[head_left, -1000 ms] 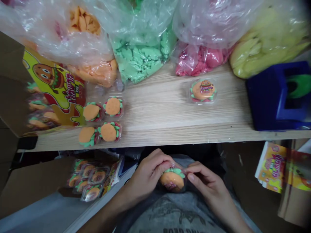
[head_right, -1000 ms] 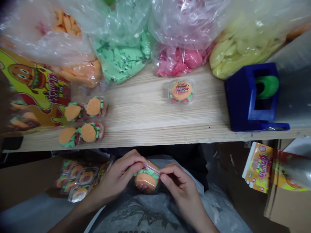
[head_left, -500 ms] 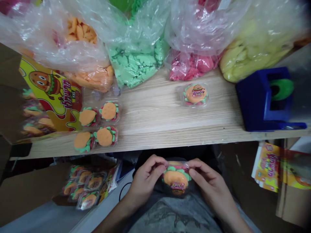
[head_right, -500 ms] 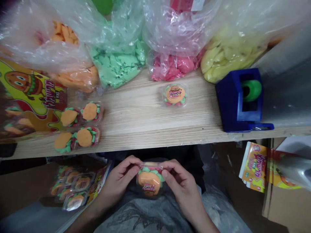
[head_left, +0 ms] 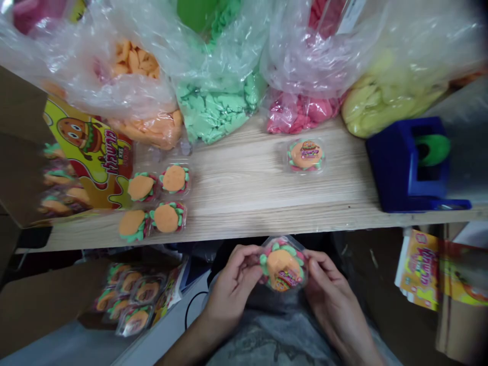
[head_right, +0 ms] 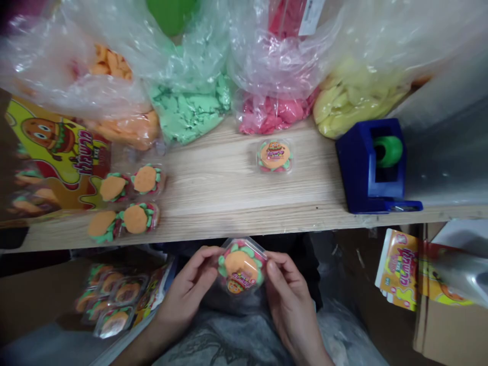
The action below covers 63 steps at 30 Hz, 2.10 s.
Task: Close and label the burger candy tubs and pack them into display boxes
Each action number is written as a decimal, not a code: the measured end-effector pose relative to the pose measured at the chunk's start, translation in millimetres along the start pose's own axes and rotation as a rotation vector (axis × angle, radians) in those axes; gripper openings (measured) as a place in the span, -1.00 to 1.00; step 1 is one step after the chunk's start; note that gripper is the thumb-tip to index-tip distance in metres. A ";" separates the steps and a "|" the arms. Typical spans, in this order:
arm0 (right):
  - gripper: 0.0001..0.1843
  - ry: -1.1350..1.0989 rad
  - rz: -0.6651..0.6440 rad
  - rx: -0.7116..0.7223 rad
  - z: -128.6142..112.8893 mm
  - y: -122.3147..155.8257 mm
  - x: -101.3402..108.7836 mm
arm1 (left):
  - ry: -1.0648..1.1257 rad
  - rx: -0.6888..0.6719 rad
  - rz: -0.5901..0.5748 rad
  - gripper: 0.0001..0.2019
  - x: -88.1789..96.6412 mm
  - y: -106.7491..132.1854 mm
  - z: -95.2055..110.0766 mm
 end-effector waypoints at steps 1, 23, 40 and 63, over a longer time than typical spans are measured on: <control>-0.87 0.038 -0.007 0.014 -3.5 0.3 -2.6 | 0.002 0.012 0.022 -0.84 5.9 -2.1 2.8; -0.89 0.194 -0.051 0.070 -20.6 10.5 -22.7 | 0.082 0.002 -0.049 -0.82 20.0 0.6 23.5; -0.88 0.057 -0.112 -0.036 -21.6 15.0 -31.4 | 0.323 -0.044 -0.083 -0.76 9.5 3.9 45.6; -0.80 0.083 -0.150 0.053 -58.6 -49.1 -110.0 | -0.670 -0.281 0.319 -0.71 124.1 -46.9 69.2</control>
Point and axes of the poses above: each hand's wrist, its own y-axis away from the middle knuckle, its own x-axis out of the back of the hand, z = x × y, the point moved 10 cm from there along -y, towards the middle knuckle, and after that the axes turned 14 degrees about -x, right-handed, at the moved point
